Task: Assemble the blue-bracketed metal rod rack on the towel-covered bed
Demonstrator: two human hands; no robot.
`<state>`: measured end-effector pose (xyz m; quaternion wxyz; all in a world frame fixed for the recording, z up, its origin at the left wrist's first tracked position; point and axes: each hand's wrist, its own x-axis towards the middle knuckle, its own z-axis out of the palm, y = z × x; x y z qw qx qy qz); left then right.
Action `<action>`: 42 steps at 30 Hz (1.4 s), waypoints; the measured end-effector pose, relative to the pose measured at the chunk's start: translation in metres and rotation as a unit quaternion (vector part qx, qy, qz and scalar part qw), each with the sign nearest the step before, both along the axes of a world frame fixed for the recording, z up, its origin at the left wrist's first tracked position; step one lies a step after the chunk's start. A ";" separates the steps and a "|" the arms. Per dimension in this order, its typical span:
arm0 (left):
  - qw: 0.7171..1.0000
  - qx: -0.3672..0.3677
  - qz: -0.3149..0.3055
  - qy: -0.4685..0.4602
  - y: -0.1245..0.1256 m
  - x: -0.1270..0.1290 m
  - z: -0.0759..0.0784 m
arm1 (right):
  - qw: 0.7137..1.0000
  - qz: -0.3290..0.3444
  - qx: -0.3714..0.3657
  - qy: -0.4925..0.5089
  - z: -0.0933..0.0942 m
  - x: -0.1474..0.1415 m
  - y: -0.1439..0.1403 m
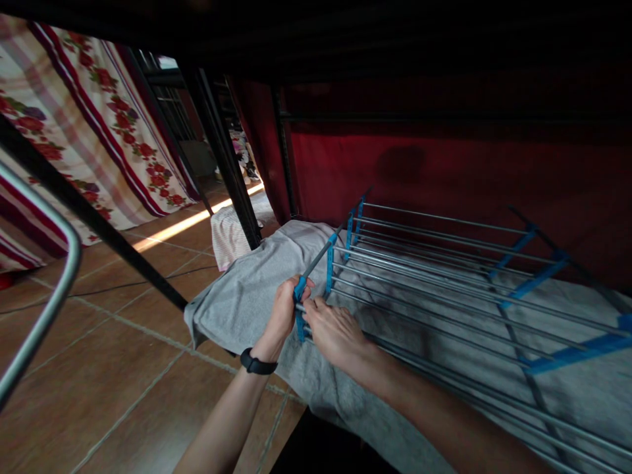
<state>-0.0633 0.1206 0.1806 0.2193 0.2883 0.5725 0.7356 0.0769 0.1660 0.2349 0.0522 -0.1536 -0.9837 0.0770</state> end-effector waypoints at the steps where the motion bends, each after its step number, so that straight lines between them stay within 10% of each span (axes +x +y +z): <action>1: 1.000 -0.001 -0.001 -0.002 0.000 0.000 -0.001 | 1.000 -0.001 0.000 0.000 0.000 0.000 0.000; 42: 0.999 -0.026 0.024 0.000 -0.001 0.008 -0.004 | 1.000 -0.012 -0.022 0.008 0.011 0.008 0.011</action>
